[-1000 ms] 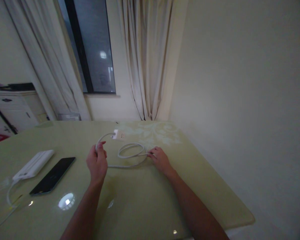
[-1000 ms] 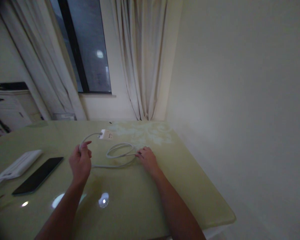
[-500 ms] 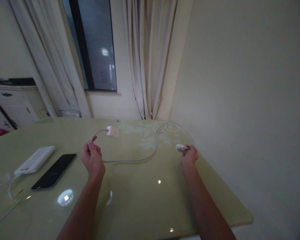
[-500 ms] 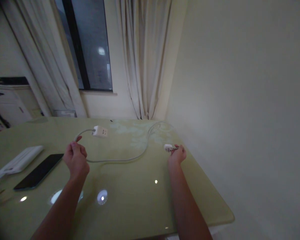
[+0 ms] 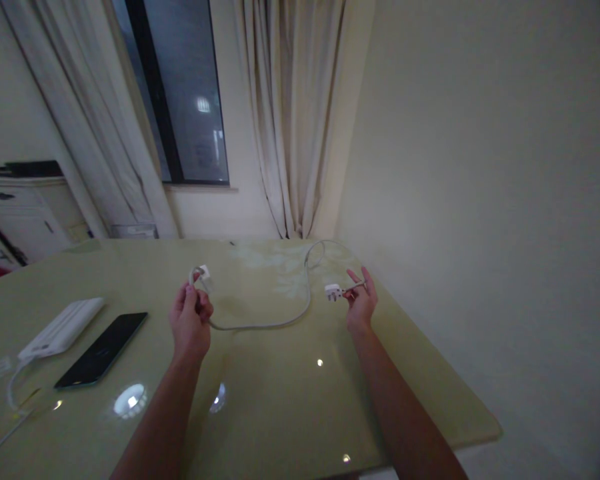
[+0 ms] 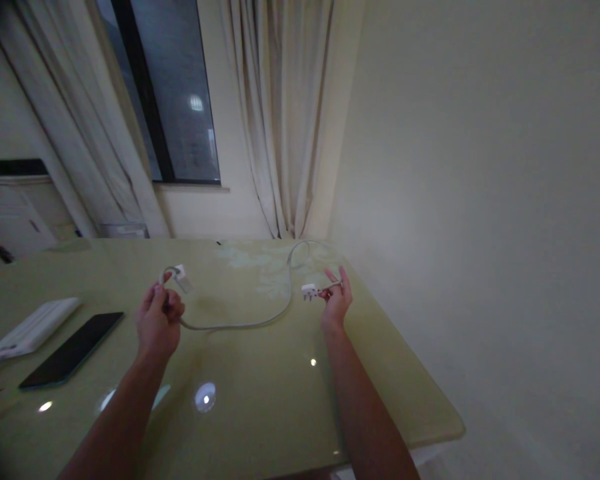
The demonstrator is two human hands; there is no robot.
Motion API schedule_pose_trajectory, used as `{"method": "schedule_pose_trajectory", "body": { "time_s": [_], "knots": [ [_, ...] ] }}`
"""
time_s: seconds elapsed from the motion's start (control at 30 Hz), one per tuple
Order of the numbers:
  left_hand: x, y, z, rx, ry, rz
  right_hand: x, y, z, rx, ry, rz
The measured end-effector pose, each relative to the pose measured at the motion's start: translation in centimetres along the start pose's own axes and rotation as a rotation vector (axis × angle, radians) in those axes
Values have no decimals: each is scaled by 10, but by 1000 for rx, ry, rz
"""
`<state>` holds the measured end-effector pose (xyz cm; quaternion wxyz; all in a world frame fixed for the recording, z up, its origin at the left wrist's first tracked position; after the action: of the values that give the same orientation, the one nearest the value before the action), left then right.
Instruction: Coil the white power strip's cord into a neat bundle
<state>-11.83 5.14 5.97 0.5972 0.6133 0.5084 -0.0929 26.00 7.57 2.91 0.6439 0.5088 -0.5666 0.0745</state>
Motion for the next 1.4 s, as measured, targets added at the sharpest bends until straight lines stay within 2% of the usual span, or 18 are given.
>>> {"method": "schedule_pose_trajectory", "body": {
  "time_s": [0.17,0.33,0.43,0.5,0.67,0.77,0.83,0.9,1.0,1.1,1.17,1.23,1.3,1.4],
  "knots": [
    [1,3,4,30,13,-43,-6,6,2,124,-44,97],
    [1,3,5,20,12,-74,-27,5,4,258,53,495],
    [1,3,5,2,8,-82,-33,2,3,261,109,647],
    [2,3,5,-1,6,-88,-29,-1,0,193,143,549],
    [2,2,4,12,1,-89,-10,-6,-12,84,308,8],
    [2,2,5,13,1,-84,-4,-5,-14,60,278,-129],
    [2,2,5,14,-3,-79,-3,-2,-12,87,202,-102],
    [2,2,5,9,-10,-73,-2,1,-7,115,59,29],
    [2,0,2,-4,-40,-24,11,5,3,92,-306,332],
    [5,-2,-1,47,-190,109,34,8,17,28,-691,558],
    [7,-2,-1,100,-298,182,51,8,25,-11,-901,610],
    [9,-2,0,139,-333,195,69,7,31,-45,-1083,595],
    [11,-1,2,174,-332,191,89,9,32,-24,-1212,619],
    [12,2,4,207,-339,238,129,23,23,175,-1254,855]
  ]
}}
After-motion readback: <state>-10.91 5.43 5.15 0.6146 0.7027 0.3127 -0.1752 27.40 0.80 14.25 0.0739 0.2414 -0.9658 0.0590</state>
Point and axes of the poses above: each hand's wrist, its own z-axis away from the middle knuckle, its own y-axis out of the palm, x = y × z, the point moved 3 cm from there along -z, towards the middle knuckle, and after that the axes turned 1 degree about y, right-handed, at the moved point
